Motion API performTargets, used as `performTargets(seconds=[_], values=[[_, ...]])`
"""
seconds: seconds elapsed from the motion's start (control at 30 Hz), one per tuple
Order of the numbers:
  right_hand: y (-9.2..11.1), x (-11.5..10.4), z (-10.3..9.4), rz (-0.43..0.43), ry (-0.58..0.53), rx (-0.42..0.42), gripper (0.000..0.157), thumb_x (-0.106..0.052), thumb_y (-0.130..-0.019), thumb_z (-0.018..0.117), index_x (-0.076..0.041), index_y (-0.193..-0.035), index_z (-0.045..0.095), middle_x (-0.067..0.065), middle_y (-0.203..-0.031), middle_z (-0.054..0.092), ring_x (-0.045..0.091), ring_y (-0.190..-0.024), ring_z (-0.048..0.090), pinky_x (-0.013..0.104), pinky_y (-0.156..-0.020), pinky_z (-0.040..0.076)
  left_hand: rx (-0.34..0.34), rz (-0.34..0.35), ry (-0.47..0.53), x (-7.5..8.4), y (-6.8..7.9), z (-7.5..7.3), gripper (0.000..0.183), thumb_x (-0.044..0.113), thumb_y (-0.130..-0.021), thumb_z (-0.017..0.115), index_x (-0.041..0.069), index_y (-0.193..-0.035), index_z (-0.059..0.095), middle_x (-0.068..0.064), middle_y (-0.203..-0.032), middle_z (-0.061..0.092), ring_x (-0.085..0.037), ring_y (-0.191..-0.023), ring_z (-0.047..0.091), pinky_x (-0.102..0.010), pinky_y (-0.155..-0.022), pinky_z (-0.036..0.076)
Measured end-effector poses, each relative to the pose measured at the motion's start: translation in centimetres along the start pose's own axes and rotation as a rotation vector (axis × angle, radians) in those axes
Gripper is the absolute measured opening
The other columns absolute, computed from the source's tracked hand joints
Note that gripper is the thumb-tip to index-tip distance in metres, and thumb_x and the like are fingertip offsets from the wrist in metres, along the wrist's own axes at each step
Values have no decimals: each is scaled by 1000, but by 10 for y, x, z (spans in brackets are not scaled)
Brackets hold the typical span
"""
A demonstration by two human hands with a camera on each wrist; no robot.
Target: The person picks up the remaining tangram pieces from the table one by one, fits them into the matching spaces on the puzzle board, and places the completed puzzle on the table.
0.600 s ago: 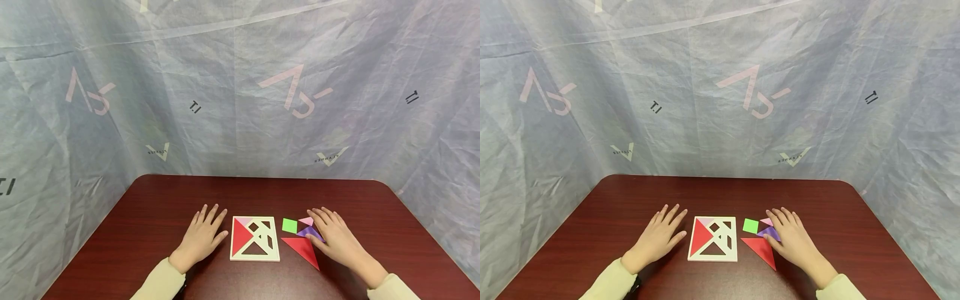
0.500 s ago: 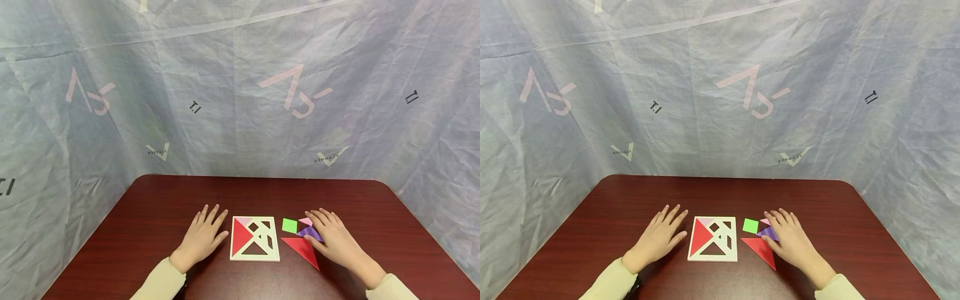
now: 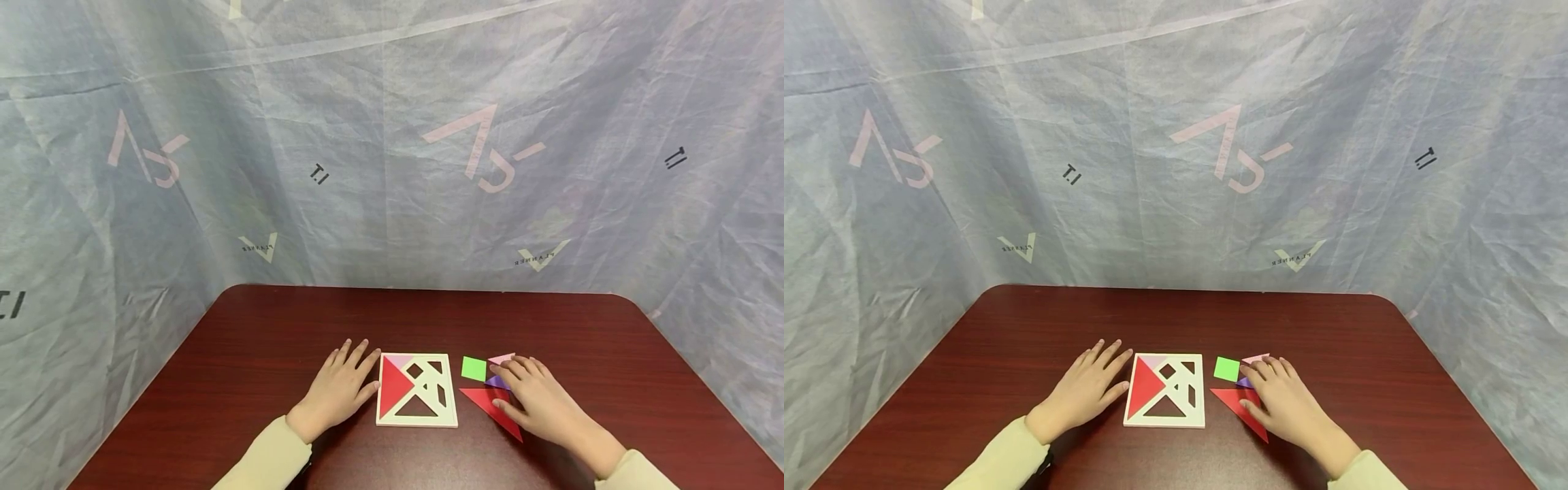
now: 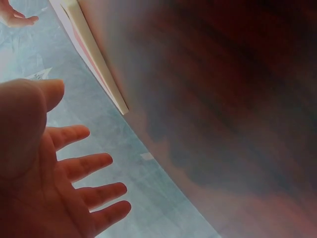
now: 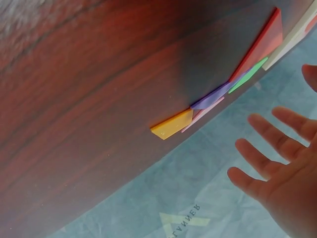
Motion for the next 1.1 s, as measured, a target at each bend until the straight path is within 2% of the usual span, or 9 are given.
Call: performTargets(seconds=[0.37, 0.7, 1.1], values=[[2, -7, 6, -51, -7, -33, 42, -34, -71, 73, -11, -105, 64, 2, -98, 61, 24, -95, 57, 48, -89, 43, -48, 44, -2, 7, -5, 4, 54, 44, -89, 51, 13, -134, 46, -15, -138, 44, -41, -125, 41, -51, -100, 36], [4, -10, 7, -102, 7, -53, 37, -35, -70, 74, -13, -99, 64, -1, -94, 59, 22, -89, 57, 49, -84, 42, -88, 85, -47, 10, -8, 7, 52, 42, -90, 51, 13, -133, 47, -13, -137, 46, -39, -125, 43, -49, -99, 38], [6, -14, 9, -76, 15, -77, 39, -31, -68, 75, -14, -101, 65, -2, -93, 59, 19, -88, 57, 47, -85, 42, -121, 116, -85, 12, -10, 12, 50, 41, -90, 50, 15, -134, 47, -11, -138, 45, -38, -124, 44, -47, -97, 40]])
Point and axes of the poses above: each hand's wrist, its own y-axis away from the middle knuckle, its own z-axis out of the palm, x = y × z, the point moved 1 cm from there along -y, towards the middle knuckle
